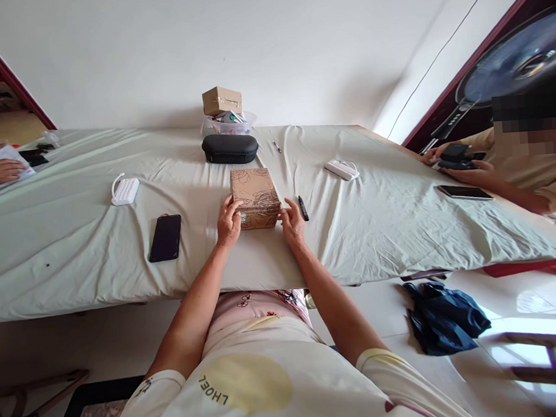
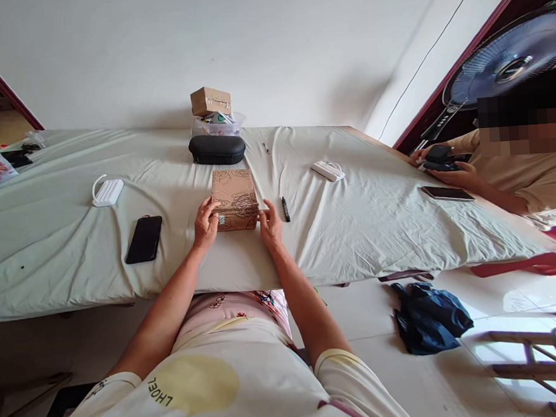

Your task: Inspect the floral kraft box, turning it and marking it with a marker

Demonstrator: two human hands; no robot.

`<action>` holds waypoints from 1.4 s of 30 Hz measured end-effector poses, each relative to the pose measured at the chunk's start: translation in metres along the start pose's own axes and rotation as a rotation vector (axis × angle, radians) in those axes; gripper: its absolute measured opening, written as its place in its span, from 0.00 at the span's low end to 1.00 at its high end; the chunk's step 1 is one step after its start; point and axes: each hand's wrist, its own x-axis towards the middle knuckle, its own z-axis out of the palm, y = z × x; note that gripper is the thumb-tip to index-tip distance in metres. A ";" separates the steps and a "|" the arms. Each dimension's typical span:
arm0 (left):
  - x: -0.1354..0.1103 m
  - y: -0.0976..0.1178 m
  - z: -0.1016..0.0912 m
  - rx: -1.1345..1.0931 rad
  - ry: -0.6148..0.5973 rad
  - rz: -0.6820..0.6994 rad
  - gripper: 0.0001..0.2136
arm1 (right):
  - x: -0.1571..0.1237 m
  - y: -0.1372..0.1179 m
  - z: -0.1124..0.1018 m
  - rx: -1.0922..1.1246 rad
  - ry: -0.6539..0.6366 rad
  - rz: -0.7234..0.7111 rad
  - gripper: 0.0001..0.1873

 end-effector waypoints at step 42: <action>0.000 0.000 -0.002 0.125 0.076 0.039 0.17 | 0.008 0.017 -0.007 -0.359 0.149 -0.025 0.29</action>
